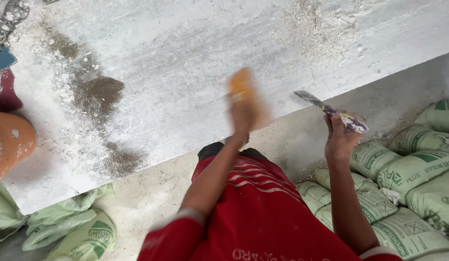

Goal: The person organizes long strips of decorative molding, then uses a scraper and a sponge to clean a workbench before mixing dry plaster powder and water in a container by hand.

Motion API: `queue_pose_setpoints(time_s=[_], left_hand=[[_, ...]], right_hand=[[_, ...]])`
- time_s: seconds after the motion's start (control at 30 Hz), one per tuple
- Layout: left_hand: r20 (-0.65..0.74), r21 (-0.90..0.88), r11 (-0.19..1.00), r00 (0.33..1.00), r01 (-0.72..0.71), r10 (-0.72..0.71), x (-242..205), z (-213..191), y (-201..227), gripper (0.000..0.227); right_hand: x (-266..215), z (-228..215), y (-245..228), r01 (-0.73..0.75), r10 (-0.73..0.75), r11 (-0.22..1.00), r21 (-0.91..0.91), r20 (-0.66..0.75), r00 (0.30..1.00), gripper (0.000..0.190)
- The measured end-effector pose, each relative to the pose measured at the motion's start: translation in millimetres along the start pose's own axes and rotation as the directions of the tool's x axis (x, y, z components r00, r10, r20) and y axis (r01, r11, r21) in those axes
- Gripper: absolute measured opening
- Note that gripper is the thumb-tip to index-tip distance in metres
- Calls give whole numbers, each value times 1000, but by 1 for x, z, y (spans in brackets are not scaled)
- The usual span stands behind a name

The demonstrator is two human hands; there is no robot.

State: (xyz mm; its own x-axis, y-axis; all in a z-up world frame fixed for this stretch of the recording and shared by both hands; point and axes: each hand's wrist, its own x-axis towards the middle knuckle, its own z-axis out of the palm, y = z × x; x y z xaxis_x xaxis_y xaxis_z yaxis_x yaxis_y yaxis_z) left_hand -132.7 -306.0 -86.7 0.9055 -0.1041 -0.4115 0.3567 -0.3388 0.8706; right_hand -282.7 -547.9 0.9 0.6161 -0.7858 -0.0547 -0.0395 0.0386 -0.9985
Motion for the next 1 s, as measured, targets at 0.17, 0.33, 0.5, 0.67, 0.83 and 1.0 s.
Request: queue_pose_setpoints(time_s=[0.17,0.33,0.5,0.67,0.83,1.0], left_hand=[[84,38,999,996,4,-7,43,79,111,66],[209,187,945,951,-268,228,123,-139,81,79],[-419,591,763,908,262,13,198,-390,72,11],[-314,941,131,663,312,679,286,-273,43,34],[-67,716,664,925,-216,373,288,-40,172,22],[215,476,779,913,-408,347,271,-37,208,66]], right_hand=[[-15,34,-38,251,-245,960,-127,61,968,45],[-39,19,-30,352,-351,926,-136,31,936,47],[-71,22,-17,145,-176,972,-184,-162,971,43],[-73,29,-12,223,-257,953,-204,-154,954,46],[-53,76,-54,295,-323,928,-229,-100,941,45],[-37,97,-69,307,-334,908,-286,-51,941,43]])
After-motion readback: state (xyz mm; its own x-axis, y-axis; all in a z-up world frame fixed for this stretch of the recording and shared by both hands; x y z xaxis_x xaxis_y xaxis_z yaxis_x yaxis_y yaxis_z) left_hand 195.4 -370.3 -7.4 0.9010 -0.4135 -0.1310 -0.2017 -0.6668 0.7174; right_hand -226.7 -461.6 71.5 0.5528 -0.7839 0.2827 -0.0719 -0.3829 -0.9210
